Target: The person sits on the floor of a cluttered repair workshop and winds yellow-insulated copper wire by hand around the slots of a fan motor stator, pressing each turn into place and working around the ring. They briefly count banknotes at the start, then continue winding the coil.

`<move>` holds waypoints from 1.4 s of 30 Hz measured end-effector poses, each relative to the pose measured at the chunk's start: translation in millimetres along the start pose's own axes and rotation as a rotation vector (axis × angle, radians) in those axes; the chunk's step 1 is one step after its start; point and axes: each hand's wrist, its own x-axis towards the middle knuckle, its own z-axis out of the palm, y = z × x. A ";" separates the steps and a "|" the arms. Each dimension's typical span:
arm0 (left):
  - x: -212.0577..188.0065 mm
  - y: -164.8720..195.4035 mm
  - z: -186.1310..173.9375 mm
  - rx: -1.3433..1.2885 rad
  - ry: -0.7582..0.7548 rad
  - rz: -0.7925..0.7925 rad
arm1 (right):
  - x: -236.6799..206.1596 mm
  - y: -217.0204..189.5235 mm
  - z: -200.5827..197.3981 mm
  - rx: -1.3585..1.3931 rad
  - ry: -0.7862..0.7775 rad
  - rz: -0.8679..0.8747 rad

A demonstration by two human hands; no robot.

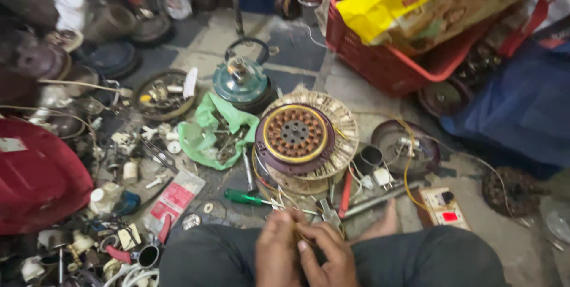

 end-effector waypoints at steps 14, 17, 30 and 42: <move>85.9 159.3 -68.1 0.097 0.154 0.311 | -47.6 85.8 -6.8 -0.023 -0.311 0.183; 94.7 141.2 -66.8 0.185 0.169 0.276 | -44.6 97.5 3.7 -0.043 -0.349 0.190; 98.4 132.4 -61.8 0.282 0.135 0.219 | 64.3 71.9 -38.3 -0.292 0.093 0.074; 109.4 129.7 -64.0 0.288 0.101 0.208 | 97.6 91.0 -52.6 -0.234 0.217 0.277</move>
